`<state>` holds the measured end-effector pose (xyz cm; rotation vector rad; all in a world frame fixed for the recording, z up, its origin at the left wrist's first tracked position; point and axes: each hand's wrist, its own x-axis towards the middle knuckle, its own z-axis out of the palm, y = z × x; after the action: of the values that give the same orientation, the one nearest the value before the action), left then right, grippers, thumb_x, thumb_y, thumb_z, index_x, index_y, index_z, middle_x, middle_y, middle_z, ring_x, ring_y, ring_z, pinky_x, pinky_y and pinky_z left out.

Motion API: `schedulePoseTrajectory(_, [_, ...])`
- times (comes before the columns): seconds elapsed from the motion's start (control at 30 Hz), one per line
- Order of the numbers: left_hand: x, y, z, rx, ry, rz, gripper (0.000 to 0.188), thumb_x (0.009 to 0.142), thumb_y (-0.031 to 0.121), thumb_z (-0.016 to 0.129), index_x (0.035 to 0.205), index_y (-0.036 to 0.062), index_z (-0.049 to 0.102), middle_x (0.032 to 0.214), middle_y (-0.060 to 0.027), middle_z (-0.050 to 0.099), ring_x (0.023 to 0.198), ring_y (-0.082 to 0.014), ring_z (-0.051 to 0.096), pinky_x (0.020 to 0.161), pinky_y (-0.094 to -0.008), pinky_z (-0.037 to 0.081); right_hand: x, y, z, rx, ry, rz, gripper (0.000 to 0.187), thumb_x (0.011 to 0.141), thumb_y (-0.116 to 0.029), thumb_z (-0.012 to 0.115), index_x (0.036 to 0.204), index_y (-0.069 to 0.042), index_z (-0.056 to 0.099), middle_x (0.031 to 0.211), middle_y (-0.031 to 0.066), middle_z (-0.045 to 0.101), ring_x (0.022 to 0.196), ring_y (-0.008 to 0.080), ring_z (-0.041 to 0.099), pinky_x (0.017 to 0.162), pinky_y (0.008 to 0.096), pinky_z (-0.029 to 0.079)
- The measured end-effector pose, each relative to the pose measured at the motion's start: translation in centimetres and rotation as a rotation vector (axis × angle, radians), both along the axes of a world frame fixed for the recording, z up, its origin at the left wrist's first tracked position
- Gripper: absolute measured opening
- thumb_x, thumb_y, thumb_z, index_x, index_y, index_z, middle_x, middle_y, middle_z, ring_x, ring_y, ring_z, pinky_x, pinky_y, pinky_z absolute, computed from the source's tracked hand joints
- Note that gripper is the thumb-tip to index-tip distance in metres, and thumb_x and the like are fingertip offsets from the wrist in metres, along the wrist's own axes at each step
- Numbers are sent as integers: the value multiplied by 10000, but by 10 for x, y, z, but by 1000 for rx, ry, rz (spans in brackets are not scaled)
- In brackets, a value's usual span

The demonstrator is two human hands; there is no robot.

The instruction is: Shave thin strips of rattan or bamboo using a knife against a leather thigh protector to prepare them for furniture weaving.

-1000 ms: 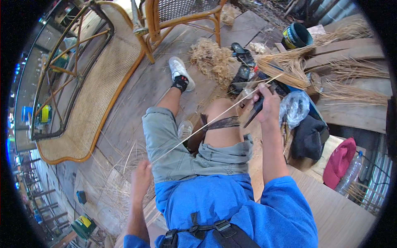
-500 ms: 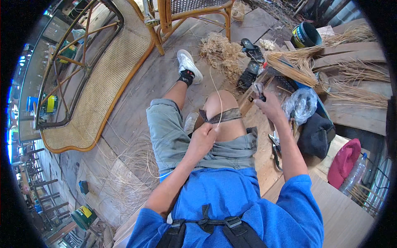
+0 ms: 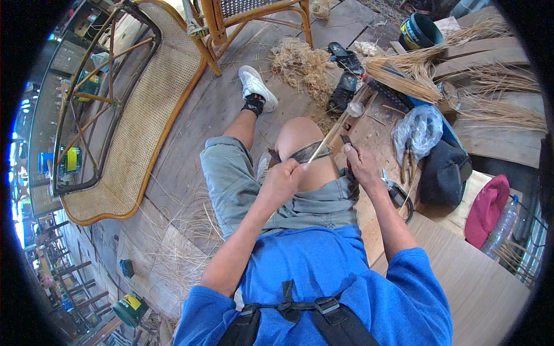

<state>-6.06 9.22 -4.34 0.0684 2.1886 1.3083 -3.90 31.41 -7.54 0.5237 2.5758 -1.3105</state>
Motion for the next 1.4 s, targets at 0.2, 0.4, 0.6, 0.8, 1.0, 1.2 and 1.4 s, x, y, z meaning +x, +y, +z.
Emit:
schedulePoseTrajectory(0.2, [-10, 17, -16, 8, 82, 4, 355, 868, 282, 475, 703, -31, 504, 571, -180, 505, 529, -245, 521, 524, -376, 407, -2, -13, -3, 184, 142, 102, 414, 866, -393, 480, 815, 11, 558, 789, 247, 570, 734, 420, 552, 628, 462, 426])
schedulePoseTrajectory(0.4, [-12, 20, -29, 41, 74, 50, 333, 865, 254, 468, 706, -36, 504, 542, -163, 492, 506, -235, 502, 513, -380, 394, 5, -48, 10, 373, 176, 302, 295, 868, -342, 479, 870, -53, 535, 772, 184, 604, 726, 364, 589, 612, 456, 463])
schedulePoseTrajectory(0.6, [43, -56, -1, 3, -192, -62, 328, 869, 246, 476, 659, -3, 436, 583, -21, 360, 588, -90, 349, 509, -314, 334, 1, -47, 9, 415, 50, 307, 293, 876, -347, 464, 881, -56, 507, 743, 192, 605, 722, 365, 598, 610, 458, 471])
schedulePoseTrajectory(0.8, [163, -198, 37, -361, -562, -75, 331, 871, 292, 463, 678, 23, 469, 616, -81, 463, 562, -186, 440, 538, -341, 365, -5, -43, 4, 425, 85, 295, 302, 876, -354, 464, 872, -55, 508, 725, 192, 602, 707, 371, 594, 614, 464, 465])
schedulePoseTrajectory(1.0, [92, -152, 49, -552, 100, -59, 305, 878, 258, 408, 826, -7, 550, 749, -178, 547, 749, -341, 539, 662, -383, 419, -4, -46, 11, 396, 45, 300, 304, 877, -357, 461, 882, -57, 513, 783, 198, 605, 762, 376, 587, 641, 464, 460])
schedulePoseTrajectory(1.2, [-9, -10, -13, -334, 258, -205, 391, 858, 372, 471, 782, -2, 557, 793, -237, 588, 760, -393, 569, 653, -442, 436, -4, -50, 17, 400, -8, 283, 302, 881, -349, 453, 911, -57, 519, 836, 203, 607, 798, 374, 585, 666, 460, 460])
schedulePoseTrajectory(1.4, [9, -8, -31, -133, 310, -189, 363, 868, 285, 475, 683, -26, 500, 605, -202, 488, 555, -314, 495, 544, -385, 400, 0, -43, 8, 419, 14, 264, 296, 881, -338, 457, 906, -50, 518, 813, 193, 614, 779, 361, 596, 660, 455, 465])
